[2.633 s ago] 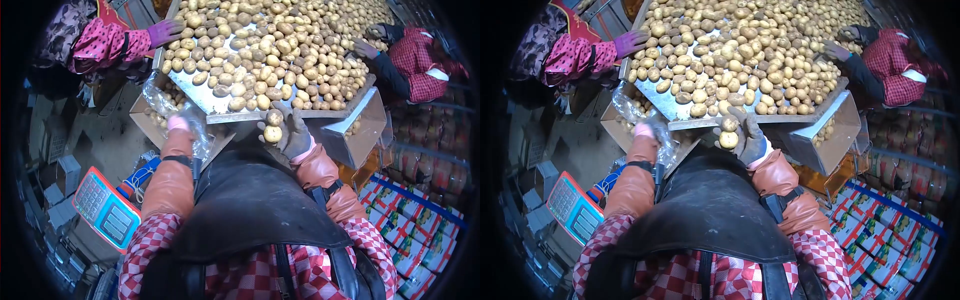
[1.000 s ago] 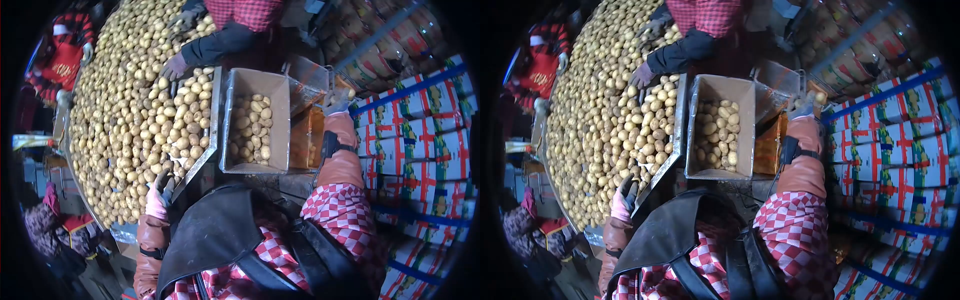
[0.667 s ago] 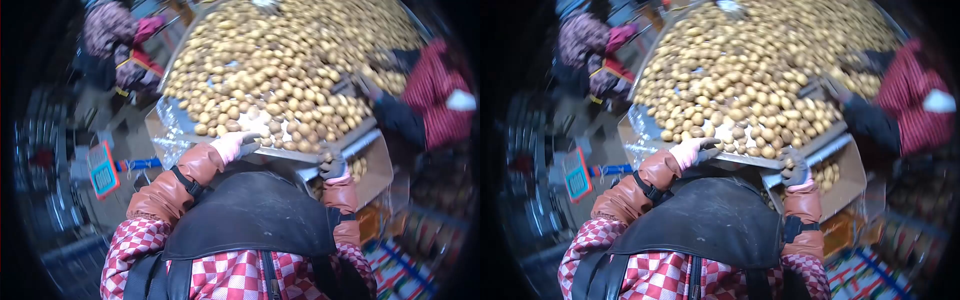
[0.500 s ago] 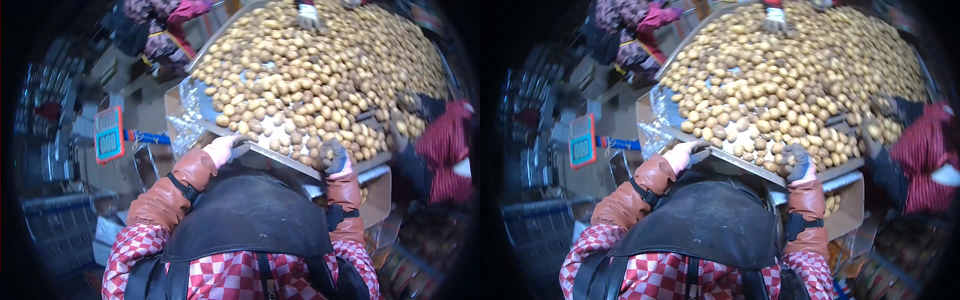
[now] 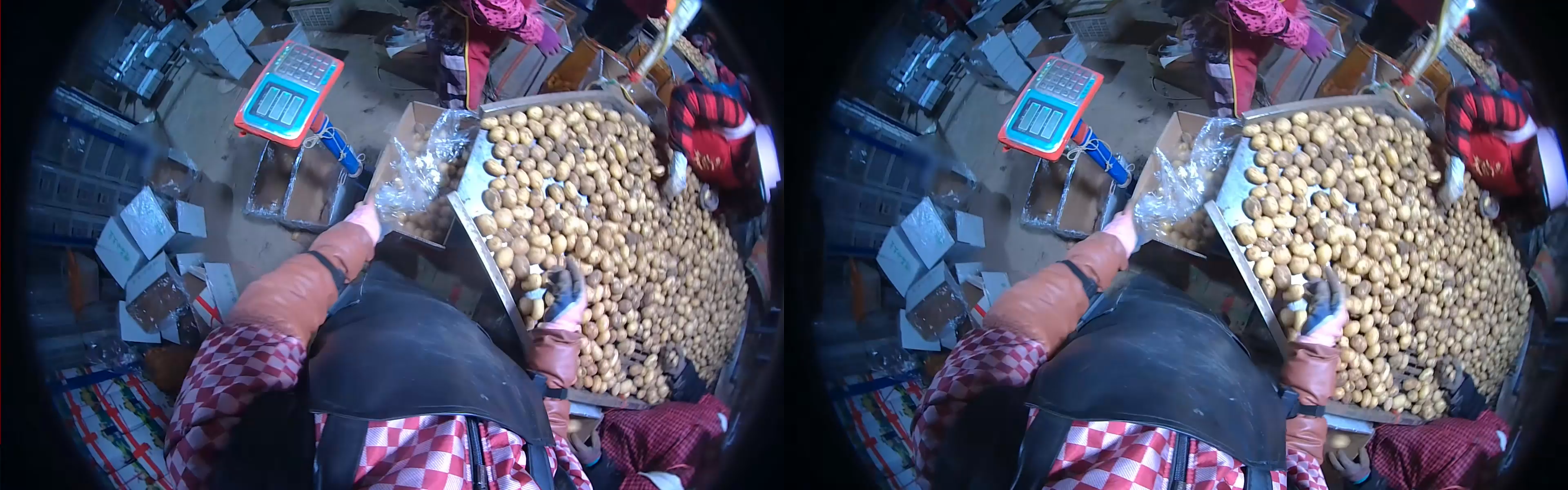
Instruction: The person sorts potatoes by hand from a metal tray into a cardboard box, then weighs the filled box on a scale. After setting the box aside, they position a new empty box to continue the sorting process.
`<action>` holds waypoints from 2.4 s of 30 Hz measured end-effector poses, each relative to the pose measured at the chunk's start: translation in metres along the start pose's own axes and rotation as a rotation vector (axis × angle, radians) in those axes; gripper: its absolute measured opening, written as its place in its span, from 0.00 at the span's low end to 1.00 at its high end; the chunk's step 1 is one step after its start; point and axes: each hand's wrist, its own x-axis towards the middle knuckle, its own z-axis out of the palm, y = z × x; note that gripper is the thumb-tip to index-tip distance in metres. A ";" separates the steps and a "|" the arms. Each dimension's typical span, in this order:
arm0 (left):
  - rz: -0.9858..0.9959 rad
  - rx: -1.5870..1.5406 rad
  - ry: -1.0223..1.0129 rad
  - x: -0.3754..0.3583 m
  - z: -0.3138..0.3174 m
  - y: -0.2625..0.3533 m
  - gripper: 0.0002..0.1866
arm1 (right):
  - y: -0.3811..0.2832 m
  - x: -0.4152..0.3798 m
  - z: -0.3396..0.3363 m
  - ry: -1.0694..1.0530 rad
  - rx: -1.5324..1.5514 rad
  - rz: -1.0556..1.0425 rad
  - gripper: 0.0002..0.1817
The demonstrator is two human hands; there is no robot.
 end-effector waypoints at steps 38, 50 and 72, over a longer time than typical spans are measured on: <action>-0.547 -0.529 -0.004 0.088 0.115 -0.350 0.20 | 0.100 0.091 0.147 -0.326 -1.443 -0.582 0.36; -0.041 -0.205 0.101 0.309 0.102 -0.369 0.30 | 0.061 0.053 0.212 -0.077 -2.025 -0.324 0.33; -0.100 -0.282 -0.400 0.248 0.095 -0.346 0.11 | 0.056 0.041 0.235 -0.148 -1.998 -0.376 0.26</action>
